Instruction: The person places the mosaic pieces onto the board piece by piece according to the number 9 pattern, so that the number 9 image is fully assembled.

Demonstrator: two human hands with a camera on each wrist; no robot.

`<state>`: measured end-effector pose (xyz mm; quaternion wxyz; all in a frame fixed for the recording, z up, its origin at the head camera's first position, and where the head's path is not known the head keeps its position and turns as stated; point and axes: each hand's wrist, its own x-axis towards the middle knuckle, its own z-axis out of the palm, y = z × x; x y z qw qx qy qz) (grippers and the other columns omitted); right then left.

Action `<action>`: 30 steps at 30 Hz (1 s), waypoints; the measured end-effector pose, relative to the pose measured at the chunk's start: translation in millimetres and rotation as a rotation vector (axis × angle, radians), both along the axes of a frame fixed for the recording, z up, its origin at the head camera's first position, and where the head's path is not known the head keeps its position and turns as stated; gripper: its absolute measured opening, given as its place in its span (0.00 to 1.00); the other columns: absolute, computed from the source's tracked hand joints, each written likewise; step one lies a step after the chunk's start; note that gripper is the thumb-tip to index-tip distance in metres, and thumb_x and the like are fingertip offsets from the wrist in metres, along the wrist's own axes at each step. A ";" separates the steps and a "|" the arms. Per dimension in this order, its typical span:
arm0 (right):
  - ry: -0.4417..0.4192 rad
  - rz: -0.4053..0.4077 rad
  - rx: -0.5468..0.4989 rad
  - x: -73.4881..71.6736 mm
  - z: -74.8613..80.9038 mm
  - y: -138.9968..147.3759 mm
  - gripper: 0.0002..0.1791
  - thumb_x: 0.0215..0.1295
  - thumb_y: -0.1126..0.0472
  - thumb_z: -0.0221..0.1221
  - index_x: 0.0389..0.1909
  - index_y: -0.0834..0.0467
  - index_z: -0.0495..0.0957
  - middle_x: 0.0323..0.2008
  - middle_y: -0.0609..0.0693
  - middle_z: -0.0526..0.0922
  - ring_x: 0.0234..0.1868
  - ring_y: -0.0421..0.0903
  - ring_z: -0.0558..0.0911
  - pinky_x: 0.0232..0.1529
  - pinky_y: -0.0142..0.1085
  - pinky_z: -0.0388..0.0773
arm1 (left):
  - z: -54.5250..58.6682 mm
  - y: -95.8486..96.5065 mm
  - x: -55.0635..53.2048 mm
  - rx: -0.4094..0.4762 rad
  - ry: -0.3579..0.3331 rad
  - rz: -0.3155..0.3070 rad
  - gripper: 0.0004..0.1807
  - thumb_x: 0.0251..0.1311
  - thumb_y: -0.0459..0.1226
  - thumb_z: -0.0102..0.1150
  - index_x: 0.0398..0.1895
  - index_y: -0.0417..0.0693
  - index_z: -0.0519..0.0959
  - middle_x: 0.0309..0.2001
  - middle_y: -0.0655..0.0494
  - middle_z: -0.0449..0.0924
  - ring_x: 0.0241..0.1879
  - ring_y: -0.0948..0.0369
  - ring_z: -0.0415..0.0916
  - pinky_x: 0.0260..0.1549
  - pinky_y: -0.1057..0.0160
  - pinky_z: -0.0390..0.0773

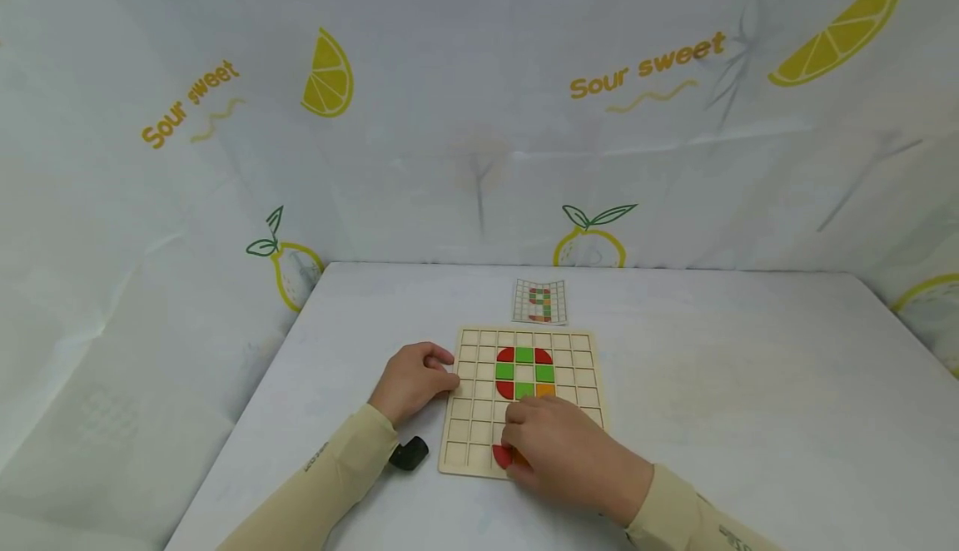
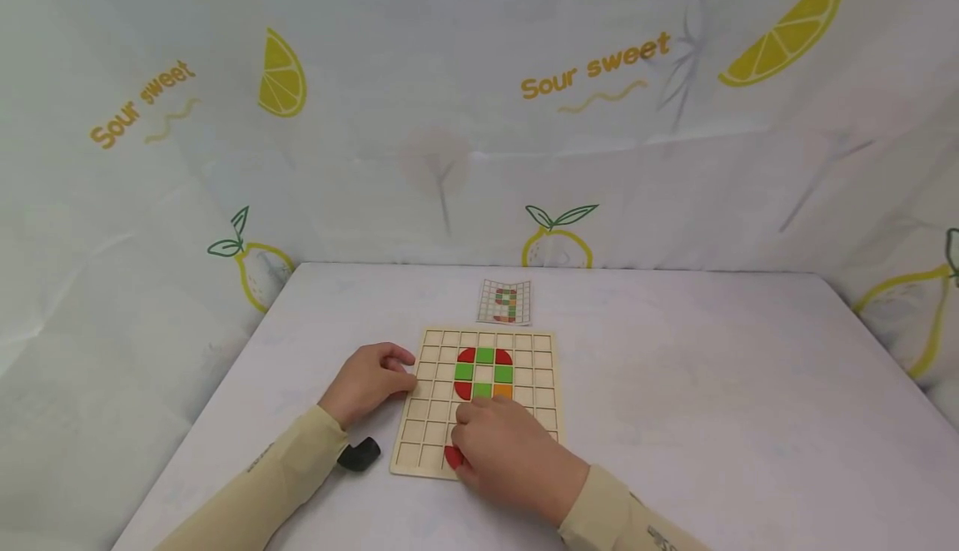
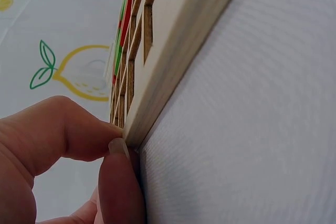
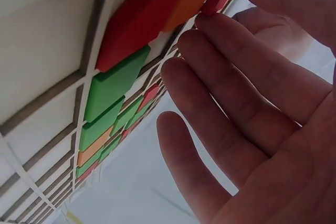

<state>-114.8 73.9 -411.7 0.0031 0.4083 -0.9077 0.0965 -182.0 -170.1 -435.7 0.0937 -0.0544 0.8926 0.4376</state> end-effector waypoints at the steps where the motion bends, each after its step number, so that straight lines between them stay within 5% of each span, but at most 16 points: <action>1: -0.002 0.000 -0.001 0.0 -0.3 -0.1 0.05 0.65 0.53 0.74 0.34 0.47 0.88 0.34 0.38 0.81 0.38 0.37 0.74 0.47 0.37 0.82 | 0.2 -0.1 0.1 -0.002 0.001 0.000 0.17 0.55 0.38 0.75 0.49 0.48 0.86 0.34 0.56 0.83 0.31 0.61 0.81 0.34 0.64 0.77; 30: 0.014 0.001 -0.002 -0.5 -1.7 1.3 0.06 0.66 0.52 0.73 0.32 0.47 0.87 0.32 0.37 0.78 0.36 0.36 0.72 0.48 0.38 0.82 | -0.4 0.7 -0.6 -0.003 0.000 -0.005 0.17 0.54 0.37 0.73 0.48 0.48 0.86 0.33 0.56 0.84 0.31 0.61 0.80 0.34 0.63 0.77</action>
